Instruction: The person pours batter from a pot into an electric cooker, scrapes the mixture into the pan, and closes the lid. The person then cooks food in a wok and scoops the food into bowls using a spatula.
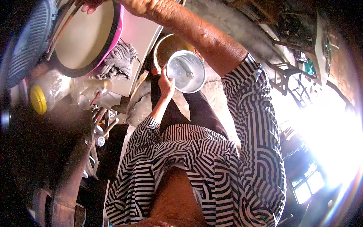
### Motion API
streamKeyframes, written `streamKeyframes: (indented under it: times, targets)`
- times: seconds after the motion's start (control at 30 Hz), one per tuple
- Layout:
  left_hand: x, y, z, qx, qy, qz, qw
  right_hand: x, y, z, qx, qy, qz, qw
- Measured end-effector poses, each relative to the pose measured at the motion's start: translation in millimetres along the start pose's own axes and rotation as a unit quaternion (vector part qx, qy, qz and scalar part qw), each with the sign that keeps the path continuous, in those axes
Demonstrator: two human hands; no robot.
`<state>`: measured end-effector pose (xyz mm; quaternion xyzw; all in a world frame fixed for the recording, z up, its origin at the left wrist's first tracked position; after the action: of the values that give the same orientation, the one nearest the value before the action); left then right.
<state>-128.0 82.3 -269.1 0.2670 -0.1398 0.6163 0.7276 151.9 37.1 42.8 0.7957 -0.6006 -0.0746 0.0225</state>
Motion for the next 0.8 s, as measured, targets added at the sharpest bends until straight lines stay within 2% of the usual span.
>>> streamKeyframes:
  times: [0.03,0.1,0.17,0.23,0.3,0.33,0.37,0.43,0.47,0.5,0.57,0.63,0.7,0.8]
  targets:
    - [3.8,-3.7,-0.2,0.003,0.048,0.011,0.999,0.5,1.8,-1.1,0.004,0.016,0.005,1.0]
    - [13.6,-0.8,1.9,0.08,0.062,-0.058,0.993,-11.2,-2.8,-8.4,0.005,0.029,0.015,0.999]
    - [35.0,5.6,16.2,0.046,0.073,0.005,0.996,-24.2,-12.3,-8.1,-0.02,0.013,0.027,0.999]
    - [41.8,16.3,16.7,0.163,0.102,-0.04,0.981,-35.2,-22.6,0.5,-0.057,-0.014,0.035,0.998]
    - [57.5,15.5,36.0,0.056,0.127,0.059,0.989,-42.7,-18.8,3.2,-0.087,-0.076,0.076,0.99]
    - [57.8,17.0,38.7,0.031,0.113,0.072,0.99,-39.3,-21.6,19.1,-0.09,-0.105,0.082,0.987]
    - [60.7,18.3,43.2,0.071,0.162,0.045,0.983,-39.9,-24.6,36.3,-0.038,-0.123,0.057,0.99]
    - [76.4,28.1,57.8,0.147,0.19,0.002,0.971,-49.3,-29.5,44.2,-0.079,-0.193,0.065,0.976]
    - [83.1,25.8,64.7,0.103,0.192,0.038,0.975,-41.9,-33.4,64.7,-0.081,-0.296,0.094,0.947]
    - [93.7,23.2,74.2,0.097,0.187,0.029,0.977,-37.0,-37.2,77.5,-0.078,-0.293,0.088,0.949]
    - [108.3,26.0,77.7,0.069,0.188,0.088,0.976,-31.6,-37.2,97.8,-0.124,-0.267,0.089,0.952]
    - [128.0,25.9,92.2,0.121,0.202,0.04,0.971,-34.8,-43.5,92.3,-0.109,-0.296,0.09,0.945]
    - [147.3,26.7,102.4,0.062,0.211,0.075,0.973,-42.8,-44.9,76.6,-0.133,-0.178,0.12,0.968]
    - [157.9,25.2,104.7,0.115,0.16,0.049,0.979,-46.5,-52.3,58.2,-0.12,-0.176,0.1,0.972]
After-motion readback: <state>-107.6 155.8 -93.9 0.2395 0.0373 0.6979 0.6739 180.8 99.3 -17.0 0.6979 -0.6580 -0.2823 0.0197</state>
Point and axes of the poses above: each hand's wrist, its own y-axis away from the middle knuckle, its own x-axis out of the back of the hand, z = x × y, the point moved 6 cm from there along -y, towards the middle knuckle, and after that the axes turned 7 degrees about -x, right-handed, at the moved point
